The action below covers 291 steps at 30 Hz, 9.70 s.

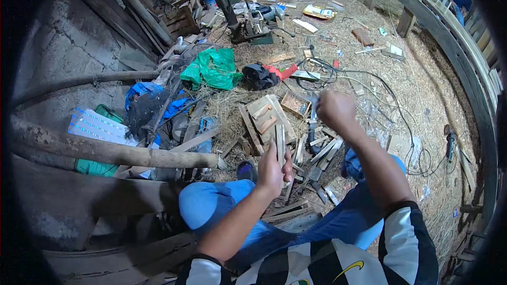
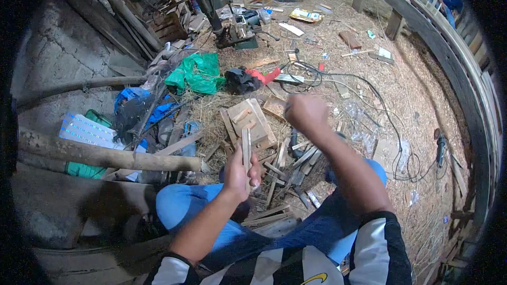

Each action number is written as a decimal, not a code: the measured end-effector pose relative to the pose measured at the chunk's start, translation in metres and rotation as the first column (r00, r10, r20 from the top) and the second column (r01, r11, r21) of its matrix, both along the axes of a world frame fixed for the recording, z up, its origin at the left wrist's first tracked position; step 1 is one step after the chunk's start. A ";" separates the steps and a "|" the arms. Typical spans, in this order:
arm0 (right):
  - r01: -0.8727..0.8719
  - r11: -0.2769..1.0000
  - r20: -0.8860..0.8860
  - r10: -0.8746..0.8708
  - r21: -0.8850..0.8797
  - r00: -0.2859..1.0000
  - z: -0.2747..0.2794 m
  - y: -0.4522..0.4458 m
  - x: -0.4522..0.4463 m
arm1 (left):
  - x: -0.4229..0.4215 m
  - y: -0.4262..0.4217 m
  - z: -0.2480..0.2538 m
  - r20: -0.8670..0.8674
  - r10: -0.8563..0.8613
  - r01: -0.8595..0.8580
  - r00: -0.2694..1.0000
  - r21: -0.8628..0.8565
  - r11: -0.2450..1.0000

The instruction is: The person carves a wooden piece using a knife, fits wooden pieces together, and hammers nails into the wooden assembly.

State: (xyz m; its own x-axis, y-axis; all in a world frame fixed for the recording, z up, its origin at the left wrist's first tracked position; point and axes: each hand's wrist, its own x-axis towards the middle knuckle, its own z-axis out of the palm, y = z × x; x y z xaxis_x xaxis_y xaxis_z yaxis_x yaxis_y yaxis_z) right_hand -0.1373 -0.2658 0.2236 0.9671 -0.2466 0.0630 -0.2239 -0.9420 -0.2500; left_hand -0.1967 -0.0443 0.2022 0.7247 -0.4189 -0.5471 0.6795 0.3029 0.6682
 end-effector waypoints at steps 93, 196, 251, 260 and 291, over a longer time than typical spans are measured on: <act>-0.383 0.924 0.218 0.378 -0.023 0.900 -0.001 0.054 -0.025 | -0.007 -0.003 0.010 0.148 0.022 -0.012 0.989 -0.065 0.998; -0.249 0.753 0.318 0.057 0.609 0.947 -0.258 0.111 0.088 | 0.130 0.050 -0.259 0.547 -0.433 -0.451 0.716 0.836 0.312; -0.155 0.847 0.264 0.017 0.509 0.964 -0.279 0.101 0.070 | 0.161 0.026 -0.232 0.601 -0.474 -0.466 0.644 0.799 0.380; -0.160 0.885 0.263 0.045 0.438 0.964 -0.281 0.096 0.067 | 0.172 0.042 -0.239 0.595 -0.681 -0.520 0.427 0.778 0.353; -0.378 0.882 0.153 0.347 0.282 0.925 -0.268 0.082 0.074 | 0.170 0.038 -0.239 0.666 -0.481 -0.454 0.570 0.744 0.491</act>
